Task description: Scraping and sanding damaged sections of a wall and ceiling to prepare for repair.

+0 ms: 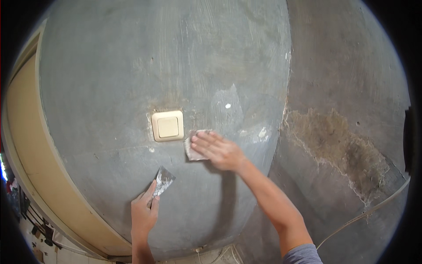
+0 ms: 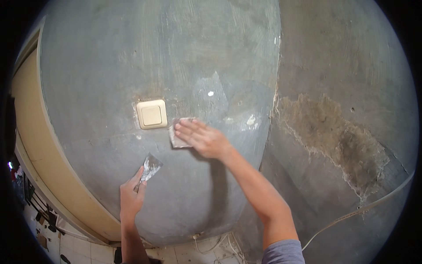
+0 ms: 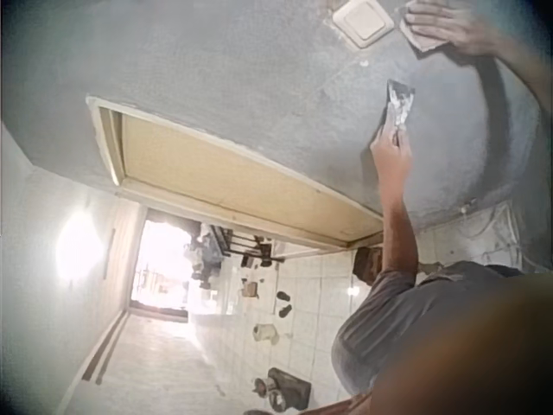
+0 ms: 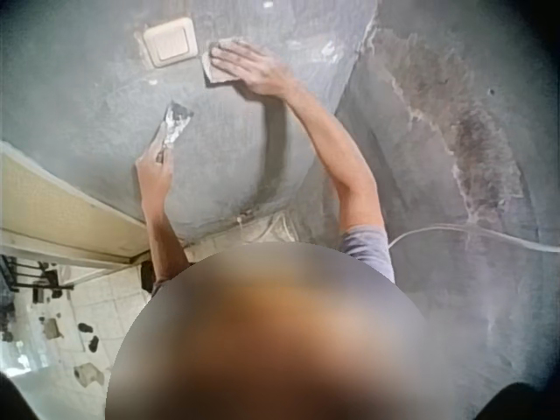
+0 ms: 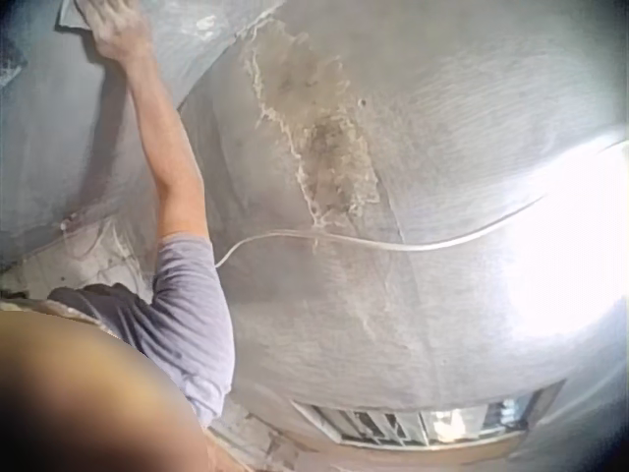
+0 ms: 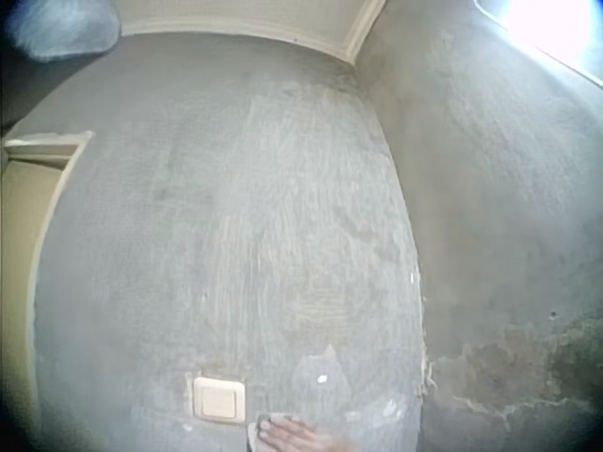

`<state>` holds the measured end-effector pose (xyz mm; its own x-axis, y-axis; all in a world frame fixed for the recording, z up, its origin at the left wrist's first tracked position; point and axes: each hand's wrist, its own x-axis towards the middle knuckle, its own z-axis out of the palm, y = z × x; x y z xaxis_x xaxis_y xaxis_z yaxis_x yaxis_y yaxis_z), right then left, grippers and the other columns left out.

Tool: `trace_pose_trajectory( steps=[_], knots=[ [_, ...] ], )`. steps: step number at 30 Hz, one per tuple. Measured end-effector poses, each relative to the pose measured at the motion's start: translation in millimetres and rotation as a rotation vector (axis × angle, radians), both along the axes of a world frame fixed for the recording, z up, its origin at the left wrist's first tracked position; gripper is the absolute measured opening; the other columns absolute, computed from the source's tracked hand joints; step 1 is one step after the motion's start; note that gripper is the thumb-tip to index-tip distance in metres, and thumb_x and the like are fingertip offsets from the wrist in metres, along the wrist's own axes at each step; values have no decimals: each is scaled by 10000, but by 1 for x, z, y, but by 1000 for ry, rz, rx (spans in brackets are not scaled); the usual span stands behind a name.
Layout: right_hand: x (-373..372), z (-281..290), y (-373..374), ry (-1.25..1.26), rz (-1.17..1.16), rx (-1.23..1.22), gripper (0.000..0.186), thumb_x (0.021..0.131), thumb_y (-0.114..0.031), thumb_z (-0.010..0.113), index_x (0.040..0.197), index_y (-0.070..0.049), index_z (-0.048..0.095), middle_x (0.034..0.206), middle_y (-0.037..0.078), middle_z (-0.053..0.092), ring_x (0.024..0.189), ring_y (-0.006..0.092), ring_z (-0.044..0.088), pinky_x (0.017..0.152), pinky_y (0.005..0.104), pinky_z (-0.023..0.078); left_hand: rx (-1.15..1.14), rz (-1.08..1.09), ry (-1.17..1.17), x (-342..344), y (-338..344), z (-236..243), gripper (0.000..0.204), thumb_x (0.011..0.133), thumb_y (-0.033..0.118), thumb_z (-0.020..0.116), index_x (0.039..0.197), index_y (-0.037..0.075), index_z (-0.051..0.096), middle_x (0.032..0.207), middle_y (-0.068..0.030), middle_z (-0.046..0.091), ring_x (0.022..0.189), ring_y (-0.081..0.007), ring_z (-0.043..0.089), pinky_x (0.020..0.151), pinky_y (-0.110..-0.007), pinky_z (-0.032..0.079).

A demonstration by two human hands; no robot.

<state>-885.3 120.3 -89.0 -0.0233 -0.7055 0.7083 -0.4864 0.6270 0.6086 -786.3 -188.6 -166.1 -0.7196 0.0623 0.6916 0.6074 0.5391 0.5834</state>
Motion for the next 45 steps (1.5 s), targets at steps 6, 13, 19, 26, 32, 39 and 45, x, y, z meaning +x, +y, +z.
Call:
trace_pose_trajectory(
  steps=[6, 13, 19, 26, 32, 39, 45],
  knots=[
    [-9, 160, 100, 319, -139, -1016, 396, 999, -119, 441, 1353, 10, 561, 1451, 230, 489, 1389, 374, 420, 1176, 463, 292, 41, -4, 40, 2, 4, 3, 425, 864, 0, 598, 1289, -5, 617, 975, -257, 686, 812, -327, 686, 740, -339, 514],
    [-5, 74, 11, 7, -19, -185, 414, 912, -89, 572, 1322, -59, 613, 1449, 160, 518, 1401, 330, 425, 1179, 451, 314, -5, 41, 12, -3, -14, -3, 433, 851, -2, 600, 1283, -33, 611, 1026, -250, 698, 797, -265, 682, 753, -318, 517],
    [-7, 178, 135, 327, -162, -815, 384, 969, -82, 518, 1343, -15, 569, 1441, 206, 502, 1375, 377, 433, 1142, 428, 366, 72, -48, -15, -8, 0, -1, 437, 854, -24, 587, 1289, -68, 591, 991, -228, 704, 780, -139, 635, 707, -278, 500],
    [-23, 178, 125, 345, -136, -607, 455, 943, -81, 551, 1390, -9, 517, 1458, 208, 485, 1368, 403, 429, 1129, 446, 367, 67, -15, -51, 0, -1, 2, 450, 866, -24, 557, 1312, -84, 565, 830, -101, 640, 693, -55, 465, 627, -223, 436],
    [-23, 239, 174, 410, -211, -874, 404, 990, -89, 479, 1380, 8, 519, 1452, 229, 480, 1367, 403, 427, 1126, 445, 369, 32, -12, -74, -10, 4, -6, 463, 860, -24, 550, 1318, -87, 559, 753, -48, 546, 664, -50, 431, 590, -217, 398],
    [-17, 9, 131, 153, -224, -858, 466, 972, -40, 496, 1416, 88, 437, 1507, 268, 395, 1437, 426, 315, 1171, 458, 291, 92, -4, -55, -9, 3, -5, 479, 854, -18, 543, 1329, -83, 554, 688, -34, 499, 625, -62, 414, 565, -230, 383],
    [-8, 199, 161, 394, -140, -706, 396, 1007, -129, 446, 1332, 92, 494, 1438, 272, 465, 1360, 448, 389, 1155, 475, 304, 23, -30, 16, -19, -6, -26, 486, 864, -18, 528, 1348, -62, 549, 701, -56, 526, 626, -85, 445, 587, -249, 414]
  ],
)
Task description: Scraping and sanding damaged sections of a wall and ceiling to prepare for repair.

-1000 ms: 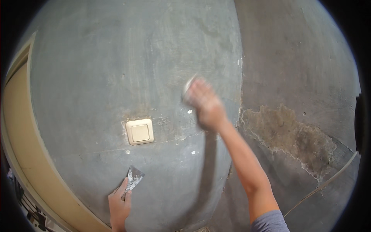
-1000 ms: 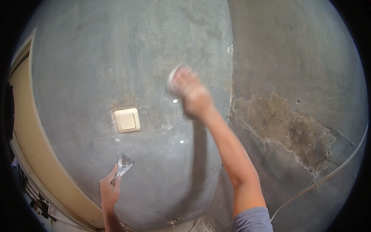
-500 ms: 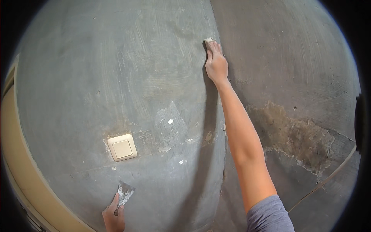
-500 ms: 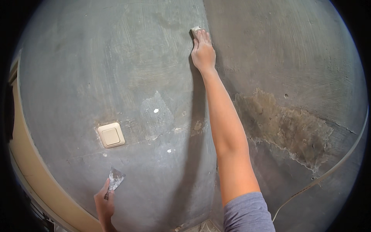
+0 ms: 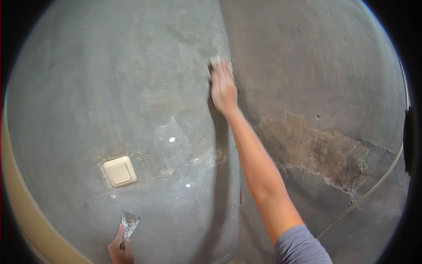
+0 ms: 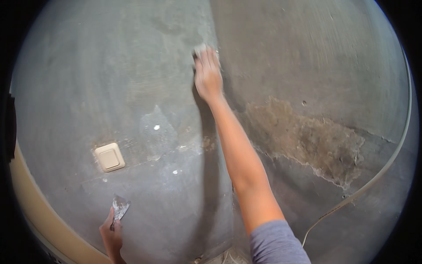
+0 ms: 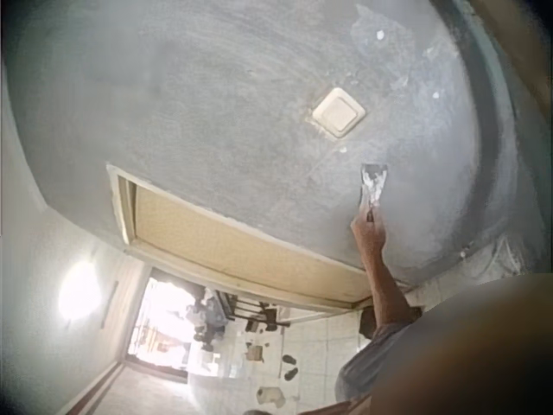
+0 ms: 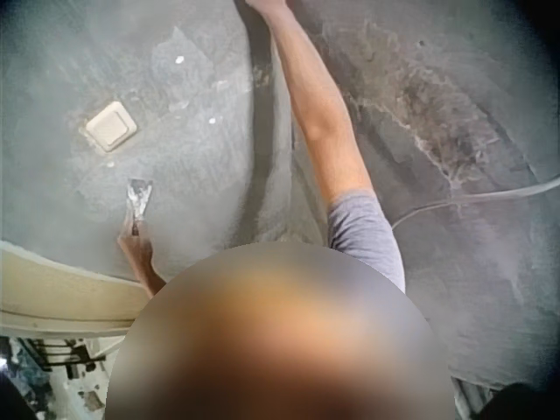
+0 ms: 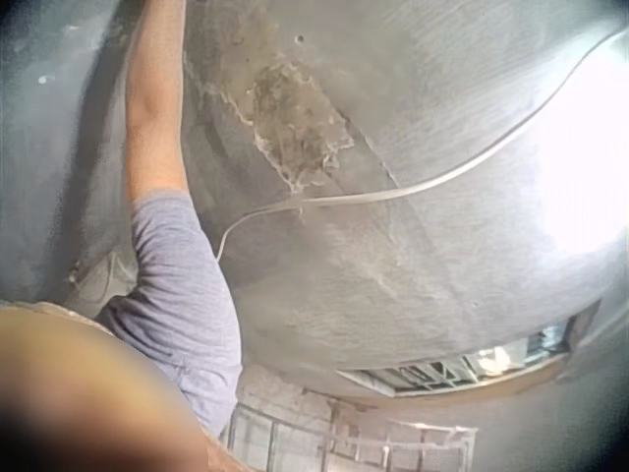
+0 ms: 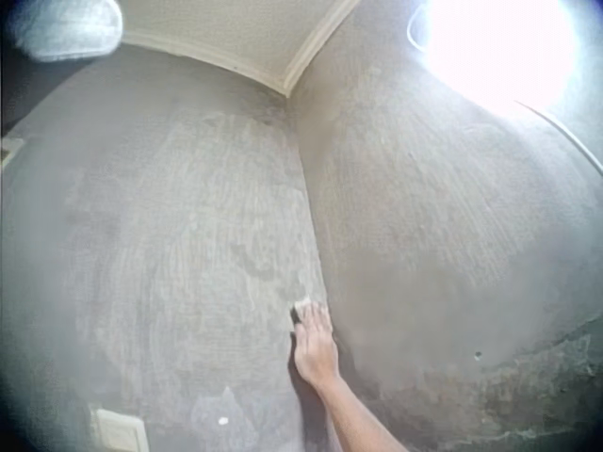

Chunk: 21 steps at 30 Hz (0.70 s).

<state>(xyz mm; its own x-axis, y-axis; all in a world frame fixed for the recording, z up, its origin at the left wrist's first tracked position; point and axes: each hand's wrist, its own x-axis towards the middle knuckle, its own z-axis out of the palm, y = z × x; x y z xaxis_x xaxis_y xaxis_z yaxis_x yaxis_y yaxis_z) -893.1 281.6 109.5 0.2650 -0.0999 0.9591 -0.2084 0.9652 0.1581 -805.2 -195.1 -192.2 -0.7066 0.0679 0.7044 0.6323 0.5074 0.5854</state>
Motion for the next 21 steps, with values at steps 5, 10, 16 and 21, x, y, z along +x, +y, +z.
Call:
trace_pose_trajectory(
  steps=[5, 10, 16, 21],
  knots=[
    [-11, 29, -1, 3, 105, -159, 434, 1008, -168, 451, 1383, 47, 492, 1452, 250, 467, 1376, 433, 386, 1164, 471, 288, 8, 44, -86, 0, 4, -3, 488, 884, -31, 501, 1370, -34, 545, 739, -51, 556, 646, -94, 466, 608, -245, 425],
    [-7, -190, -51, -249, 199, -274, 481, 986, -80, 468, 1451, 32, 425, 1546, 241, 354, 1457, 417, 283, 1191, 457, 249, 54, 98, -103, -1, 8, 2, 489, 920, -20, 496, 1409, -15, 511, 815, -33, 583, 691, -90, 468, 629, -236, 413],
    [16, -374, -81, -472, 187, -434, 618, 944, -63, 508, 1517, 42, 302, 1589, 243, 268, 1484, 428, 208, 1206, 480, 202, 35, 54, -87, -10, 6, -1, 480, 941, 10, 494, 1421, 2, 506, 805, -19, 561, 693, -89, 446, 628, -230, 396],
    [-4, -182, -75, -230, 133, -227, 497, 997, -116, 453, 1462, 53, 405, 1561, 224, 339, 1466, 426, 256, 1203, 467, 210, -17, 70, -134, -2, 3, 2, 483, 947, 15, 496, 1430, 34, 507, 795, -6, 546, 681, -85, 430, 612, -230, 374]
  ],
)
